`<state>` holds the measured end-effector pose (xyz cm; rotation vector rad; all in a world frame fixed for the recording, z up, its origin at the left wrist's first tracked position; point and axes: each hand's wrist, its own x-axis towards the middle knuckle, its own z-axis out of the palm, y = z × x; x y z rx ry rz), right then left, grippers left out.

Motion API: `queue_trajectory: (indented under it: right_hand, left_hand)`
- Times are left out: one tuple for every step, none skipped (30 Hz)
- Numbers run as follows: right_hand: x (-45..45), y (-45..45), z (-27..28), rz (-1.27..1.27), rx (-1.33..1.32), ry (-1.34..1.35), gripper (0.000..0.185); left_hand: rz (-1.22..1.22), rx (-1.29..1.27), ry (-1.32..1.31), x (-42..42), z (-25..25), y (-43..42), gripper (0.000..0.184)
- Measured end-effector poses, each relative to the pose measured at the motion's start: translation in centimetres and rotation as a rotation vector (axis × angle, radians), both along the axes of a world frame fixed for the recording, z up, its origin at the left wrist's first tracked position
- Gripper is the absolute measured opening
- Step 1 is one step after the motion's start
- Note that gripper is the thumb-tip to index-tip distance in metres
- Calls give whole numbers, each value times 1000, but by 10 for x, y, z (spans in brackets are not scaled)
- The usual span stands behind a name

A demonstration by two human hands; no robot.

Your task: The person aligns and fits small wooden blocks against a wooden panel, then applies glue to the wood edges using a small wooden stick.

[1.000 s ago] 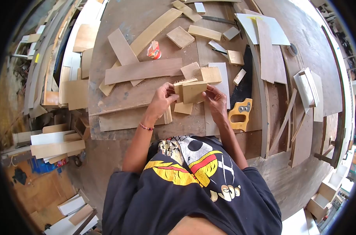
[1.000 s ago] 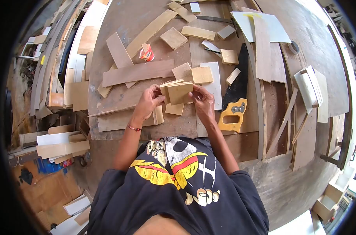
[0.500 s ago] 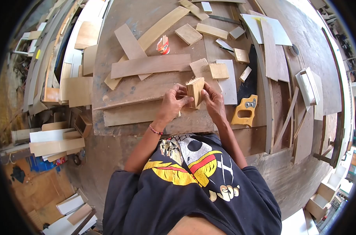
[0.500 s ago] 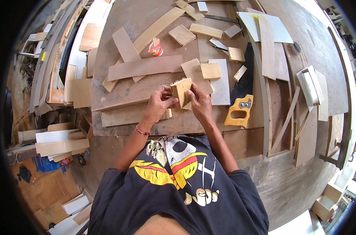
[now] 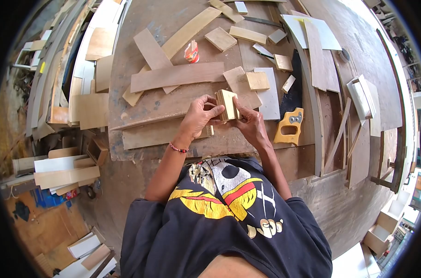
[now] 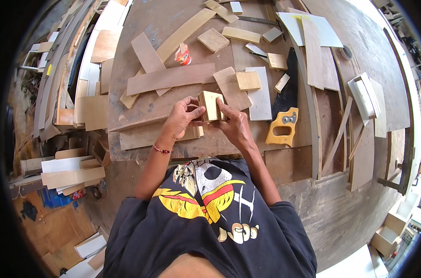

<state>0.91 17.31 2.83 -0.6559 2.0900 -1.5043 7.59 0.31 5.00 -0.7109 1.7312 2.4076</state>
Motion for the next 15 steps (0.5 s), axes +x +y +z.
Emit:
queue_trajectory:
  right_hand:
    - [1,0,-1,-5,-2,48,75]
    - [1,1,-2,-6,-1,47,75]
    - [1,1,-3,3,6,57,75]
    - [1,1,-4,13,12,67,75]
    - [0,1,-5,13,12,67,75]
    - [-1,3,-6,51,4,127,78]
    - [-2,4,-7,89,-4,186,81]
    - [-3,6,-9,91,-3,184,81]
    - [-4,9,-12,131,-132,139,89]
    - [-5,12,-16,169,-261,94,96]
    - [-6,14,-25,166,-334,3,109]
    - [-6,15,-26,167,-331,-1,109]
    - [-4,16,-26,149,-351,-70,110]
    - [-3,17,-26,129,-370,-140,111]
    - [-2,17,-30,122,-378,-174,109]
  left_hand:
    - [3,28,7,0,0,0,28]
    - [2,29,7,1,-1,-1,28]
    - [-7,19,9,2,-2,-1,28]
    - [-16,7,12,3,-3,-1,28]
    - [-15,7,12,4,-4,0,28]
    - [4,-65,50,6,-6,3,28]
    - [23,-137,87,8,-7,6,28]
    - [26,-136,85,10,-7,8,28]
    - [32,-175,99,13,-8,12,28]
    - [37,-215,113,16,-9,16,28]
    - [39,-212,110,19,-9,21,28]
    - [11,-389,140,22,-9,27,28]
    - [-17,-566,170,24,-9,33,28]
    - [-15,-562,165,26,-10,39,28]
    - [12,-642,225,27,-10,45,29]
